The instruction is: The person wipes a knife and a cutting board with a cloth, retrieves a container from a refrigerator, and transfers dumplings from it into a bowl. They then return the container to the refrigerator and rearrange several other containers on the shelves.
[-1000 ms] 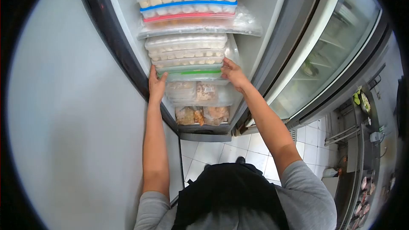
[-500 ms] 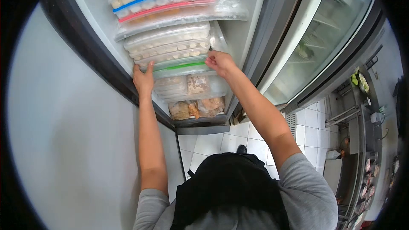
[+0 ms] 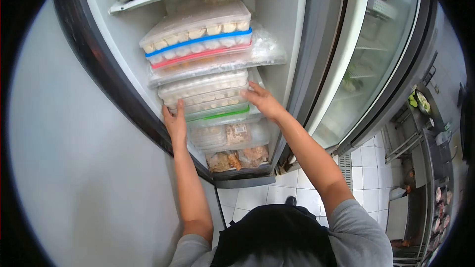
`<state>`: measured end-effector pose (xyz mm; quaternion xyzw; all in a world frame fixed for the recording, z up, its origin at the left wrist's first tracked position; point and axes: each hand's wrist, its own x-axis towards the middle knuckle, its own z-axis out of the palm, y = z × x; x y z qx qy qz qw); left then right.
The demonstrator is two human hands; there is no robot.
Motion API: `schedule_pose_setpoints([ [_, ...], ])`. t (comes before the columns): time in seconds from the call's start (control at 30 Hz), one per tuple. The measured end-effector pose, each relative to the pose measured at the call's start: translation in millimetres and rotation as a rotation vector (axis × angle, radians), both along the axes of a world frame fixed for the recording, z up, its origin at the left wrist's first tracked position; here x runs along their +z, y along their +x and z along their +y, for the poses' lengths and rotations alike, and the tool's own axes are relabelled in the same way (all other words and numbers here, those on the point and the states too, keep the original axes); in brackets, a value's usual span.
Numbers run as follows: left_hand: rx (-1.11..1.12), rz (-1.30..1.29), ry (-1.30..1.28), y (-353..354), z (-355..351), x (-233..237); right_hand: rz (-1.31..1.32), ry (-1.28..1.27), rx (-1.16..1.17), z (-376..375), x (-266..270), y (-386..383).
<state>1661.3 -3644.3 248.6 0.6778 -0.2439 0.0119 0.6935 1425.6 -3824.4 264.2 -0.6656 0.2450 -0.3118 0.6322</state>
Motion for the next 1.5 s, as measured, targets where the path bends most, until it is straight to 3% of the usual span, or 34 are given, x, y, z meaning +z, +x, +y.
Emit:
schedule_pose_setpoints([
  [0.07, -0.163, 0.018, 0.031, -1, 12, 13, 0.008, -0.088, 0.037, 4, 0, -10],
  [0.1, -0.162, 0.009, 0.018, -6, 20, 16, 0.181, -0.315, 0.004, 14, 12, -25],
  [0.13, -0.046, -0.087, 0.138, -13, 30, 16, 0.355, -0.545, -0.033, 20, 29, -36],
  [0.17, 0.072, -0.179, 0.26, -18, 33, 21, 0.348, -0.56, -0.035, 25, 48, -44],
  [0.23, 0.115, -0.276, 0.137, -36, 38, 49, -0.038, -0.376, -0.017, 39, 83, -61],
  [0.27, 0.15, -0.367, 0.036, -44, 45, 59, -0.034, -0.372, -0.015, 43, 99, -66],
  [0.33, 0.13, -0.337, -0.007, -45, 44, 80, -0.148, -0.624, -0.197, 33, 131, -66],
  [0.37, 0.116, -0.311, -0.06, -43, 43, 87, -0.238, -0.518, -0.127, 28, 138, -62],
  [0.47, 0.071, -0.19, 0.118, -27, 48, 75, -0.093, -0.427, 0.033, 27, 127, -66],
  [0.53, 0.04, -0.109, 0.217, -21, 45, 45, 0.23, -0.228, 0.218, 29, 88, -67],
  [0.6, -0.02, 0.028, 0.133, -14, 40, 19, 0.156, -0.148, 0.173, 32, 51, -61],
  [0.7, 0.025, -0.006, 0.191, -26, 42, 24, 0.019, -0.082, 0.101, 33, 32, -54],
  [0.77, 0.052, -0.12, 0.241, -33, 47, 45, -0.096, -0.136, 0.068, 35, 46, -57],
  [0.87, 0.01, -0.293, -0.104, -46, 51, 92, -0.282, -0.274, -0.085, 33, 101, -56],
  [0.9, 0.014, -0.317, -0.22, -47, 43, 114, -0.322, -0.43, -0.185, 22, 115, -49],
  [0.97, 0.02, -0.316, -0.241, -30, 26, 142, -0.264, -0.414, -0.237, 8, 155, -37],
  [1.07, 0.106, -0.294, -0.105, -6, 1, 178, -0.208, -0.321, -0.204, -13, 193, -9],
  [1.17, 0.046, -0.298, 0.046, 14, -10, 204, -0.027, -0.235, -0.166, -21, 207, 11],
  [1.2, -0.072, -0.13, 0.059, 18, -12, 210, 0.066, -0.23, -0.134, -24, 209, 16],
  [1.23, -0.19, 0.039, 0.068, 21, -14, 215, 0.064, -0.236, -0.136, -28, 210, 21],
  [1.37, -0.121, -0.03, 0.049, 45, -30, 208, 0.0, -0.237, -0.115, -41, 200, 36],
  [1.43, -0.269, -0.015, -0.213, 49, -29, 192, -0.029, -0.237, -0.169, -40, 186, 26],
  [1.47, -0.264, -0.002, -0.203, 38, -19, 183, -0.122, -0.347, -0.238, -23, 181, 8],
  [1.5, -0.102, -0.16, -0.205, 16, -2, 170, -0.214, -0.456, -0.303, -6, 168, -9],
])
